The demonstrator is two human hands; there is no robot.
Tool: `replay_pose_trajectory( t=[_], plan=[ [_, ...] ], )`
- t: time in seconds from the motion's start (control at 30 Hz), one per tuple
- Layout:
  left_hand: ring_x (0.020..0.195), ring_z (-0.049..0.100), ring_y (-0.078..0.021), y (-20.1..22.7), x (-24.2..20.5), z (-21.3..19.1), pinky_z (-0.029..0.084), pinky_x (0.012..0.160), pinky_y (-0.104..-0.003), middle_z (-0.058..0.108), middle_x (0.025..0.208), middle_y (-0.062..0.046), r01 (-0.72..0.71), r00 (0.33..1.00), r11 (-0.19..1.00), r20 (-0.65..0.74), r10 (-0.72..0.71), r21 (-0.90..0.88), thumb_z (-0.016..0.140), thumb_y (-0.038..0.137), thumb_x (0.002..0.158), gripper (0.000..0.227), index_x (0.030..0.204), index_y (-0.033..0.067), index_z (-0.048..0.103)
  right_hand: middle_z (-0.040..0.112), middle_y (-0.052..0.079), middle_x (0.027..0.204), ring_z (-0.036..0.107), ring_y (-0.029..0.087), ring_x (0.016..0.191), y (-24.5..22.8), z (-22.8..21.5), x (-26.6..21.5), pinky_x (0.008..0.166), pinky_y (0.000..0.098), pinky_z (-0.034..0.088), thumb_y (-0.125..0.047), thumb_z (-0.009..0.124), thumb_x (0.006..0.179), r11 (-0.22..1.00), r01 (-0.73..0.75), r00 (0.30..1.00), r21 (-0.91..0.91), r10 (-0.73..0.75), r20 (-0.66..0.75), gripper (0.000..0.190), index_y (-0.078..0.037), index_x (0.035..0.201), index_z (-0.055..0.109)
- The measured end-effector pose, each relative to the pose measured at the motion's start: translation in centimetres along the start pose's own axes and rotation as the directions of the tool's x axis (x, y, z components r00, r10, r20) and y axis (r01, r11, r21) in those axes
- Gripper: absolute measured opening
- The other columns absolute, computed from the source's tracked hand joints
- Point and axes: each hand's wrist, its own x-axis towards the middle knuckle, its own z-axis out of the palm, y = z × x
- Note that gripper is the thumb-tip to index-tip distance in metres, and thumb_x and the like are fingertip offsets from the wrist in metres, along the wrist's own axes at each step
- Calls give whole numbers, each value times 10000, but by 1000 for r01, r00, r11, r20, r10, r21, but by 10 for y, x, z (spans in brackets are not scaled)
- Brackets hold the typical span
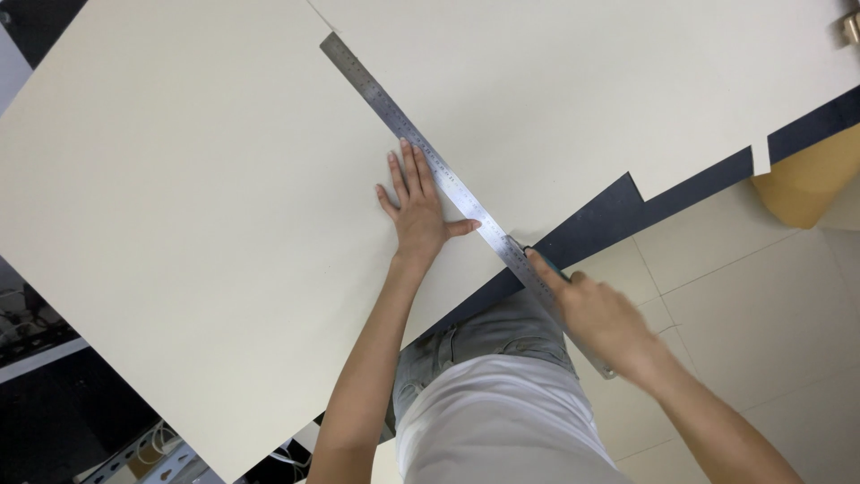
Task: Measuring and cutting large boards using a metal ruler and a utility knife on a workshop table.
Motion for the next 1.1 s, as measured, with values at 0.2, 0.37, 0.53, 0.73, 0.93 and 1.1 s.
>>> replay_pose_trajectory(
  t=[0.2,0.37,0.53,0.73,0.93,1.1],
  plan=[
    [1516,-155,-386,13,-2,-11,-2,1157,-716,-174,1666,-171,63,997,995,42,-66,78,948,582,573,1542,1596,36,-68,691,349,863,740,451,694,-55,-110,54,493,546,606,-15,397,966,983,163,956,90,-135,-260,526,-83,1477,498],
    [1518,-144,-379,10,8,3,85,1155,-710,-172,1665,-165,90,994,972,37,-101,219,904,672,567,1557,1597,47,-83,665,345,953,704,522,857,-77,-61,160,724,603,581,-40,424,1011,959,246,865,143,-151,-479,591,-156,1577,298],
    [1511,-144,-405,10,12,10,158,1148,-708,-183,1653,-185,106,991,942,42,-126,319,871,719,582,1562,1590,43,-112,693,295,924,735,441,830,-84,-47,160,690,514,625,-78,439,1012,974,224,863,40,-179,-472,563,-182,1558,350],
    [1525,-93,-399,11,4,16,182,1146,-690,-146,1671,-173,116,993,938,-55,-104,326,846,483,762,1303,1613,31,-32,692,312,931,726,454,841,-76,-46,80,680,517,610,-35,424,978,990,123,946,69,-96,-308,603,-211,1553,393],
    [1512,-107,-444,12,3,6,135,1107,-770,-152,1652,-232,61,998,961,-23,-56,270,918,622,617,1492,1607,-7,-3,732,236,894,770,346,748,-21,27,-27,578,429,616,-50,440,977,995,-85,992,-58,79,-95,630,-253,1566,345],
    [1506,-132,-441,14,4,5,149,1108,-757,-182,1642,-225,76,997,956,-22,-72,283,924,639,588,1537,1597,-8,-37,753,266,934,779,370,802,-20,-26,-42,621,421,665,-120,467,993,987,-158,986,4,158,46,512,-224,1495,469]
  ],
)
